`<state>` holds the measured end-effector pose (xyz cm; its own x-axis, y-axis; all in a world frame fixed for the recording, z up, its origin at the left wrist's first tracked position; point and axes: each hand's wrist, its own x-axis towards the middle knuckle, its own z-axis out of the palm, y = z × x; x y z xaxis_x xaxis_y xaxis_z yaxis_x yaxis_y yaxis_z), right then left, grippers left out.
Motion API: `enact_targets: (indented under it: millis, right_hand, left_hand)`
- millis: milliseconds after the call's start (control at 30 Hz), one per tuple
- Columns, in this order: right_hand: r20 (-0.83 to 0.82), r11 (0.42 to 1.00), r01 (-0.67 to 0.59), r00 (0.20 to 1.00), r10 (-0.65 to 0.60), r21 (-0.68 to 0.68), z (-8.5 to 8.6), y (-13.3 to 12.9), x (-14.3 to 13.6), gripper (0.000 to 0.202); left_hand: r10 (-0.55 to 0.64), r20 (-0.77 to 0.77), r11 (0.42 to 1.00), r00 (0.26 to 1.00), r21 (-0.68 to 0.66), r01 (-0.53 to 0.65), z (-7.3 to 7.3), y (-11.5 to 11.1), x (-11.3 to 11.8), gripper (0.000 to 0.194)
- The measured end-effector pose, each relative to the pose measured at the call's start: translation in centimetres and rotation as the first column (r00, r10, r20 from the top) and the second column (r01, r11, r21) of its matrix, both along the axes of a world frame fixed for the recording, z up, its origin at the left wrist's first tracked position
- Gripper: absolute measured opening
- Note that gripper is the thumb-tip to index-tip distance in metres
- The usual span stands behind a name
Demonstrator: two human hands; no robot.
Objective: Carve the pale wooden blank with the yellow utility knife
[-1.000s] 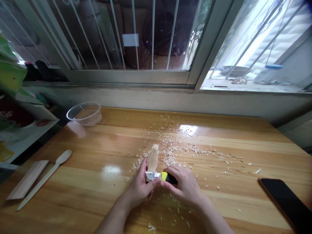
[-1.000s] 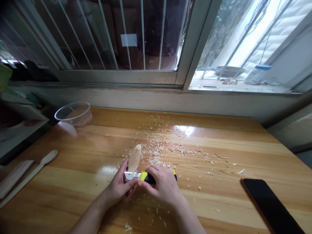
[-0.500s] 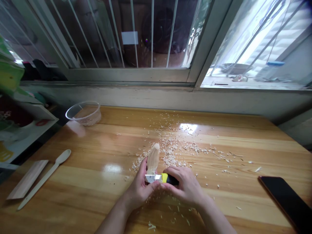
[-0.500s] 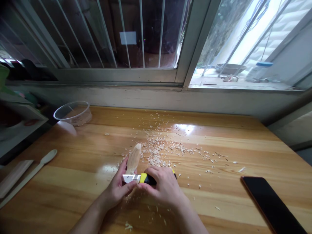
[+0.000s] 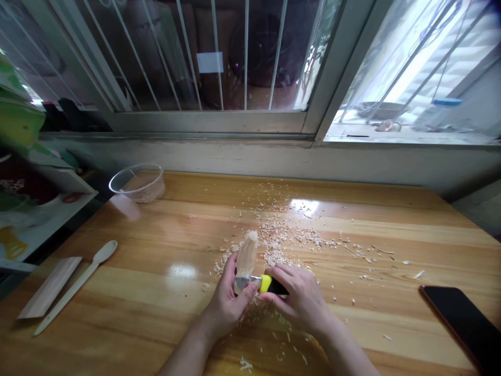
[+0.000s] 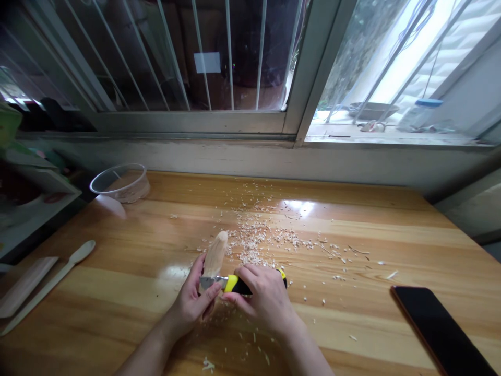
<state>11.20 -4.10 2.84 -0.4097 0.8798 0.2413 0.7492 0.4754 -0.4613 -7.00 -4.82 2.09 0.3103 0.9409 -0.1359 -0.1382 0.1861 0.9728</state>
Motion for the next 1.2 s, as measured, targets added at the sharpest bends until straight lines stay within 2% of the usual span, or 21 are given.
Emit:
enact_targets:
  millis: [167,300,400,467,633,800,933,1200]
  right_hand:
    - [-0.036,0.994,-0.053,0.998,0.049,-0.097,0.14,-0.03,0.2,0.036]
    - [-0.022,0.988,-0.043,0.999,0.041,-0.146,0.33,-0.03,0.33,0.037]
    - [0.001,0.993,-0.023,1.0,0.024,-0.117,0.25,0.0,0.21,0.038]
    - [0.012,0.997,-0.007,1.0,0.008,-0.081,0.14,0.0,0.08,0.038]
    - [0.004,1.0,0.006,1.0,-0.006,-0.008,0.11,-0.04,0.01,0.038]
    - [-0.041,0.994,-0.066,0.997,0.063,-0.092,0.43,-0.02,0.16,0.037]
    - [-0.02,0.994,-0.047,0.999,0.045,-0.1,0.43,0.05,0.08,0.037]
    - [0.013,0.998,0.044,0.999,-0.045,0.053,-0.3,-0.03,-0.12,0.041]
  left_hand:
    - [0.024,0.046,0.999,0.999,-0.036,-0.022,0.05,-0.17,0.05,0.075]
    - [0.003,0.004,0.999,1.0,-0.041,-0.003,-0.38,-0.21,-0.38,0.077]
    - [-0.006,-0.048,1.0,0.999,-0.006,0.005,-0.55,-0.16,-0.46,0.076]
    - [0.029,-0.068,0.999,0.997,0.018,-0.028,-0.45,-0.13,-0.29,0.076]
    - [0.078,-0.057,0.997,0.995,0.026,-0.077,-0.11,-0.13,0.18,0.075]
    - [0.08,-0.003,0.996,0.997,-0.035,-0.08,-0.3,-0.39,0.06,0.079]
    - [0.084,-0.025,0.995,0.996,-0.053,-0.085,-0.37,-0.51,-0.07,0.083]
    - [0.077,-0.071,0.997,0.994,-0.011,-0.078,-0.4,-0.09,-0.09,0.074]
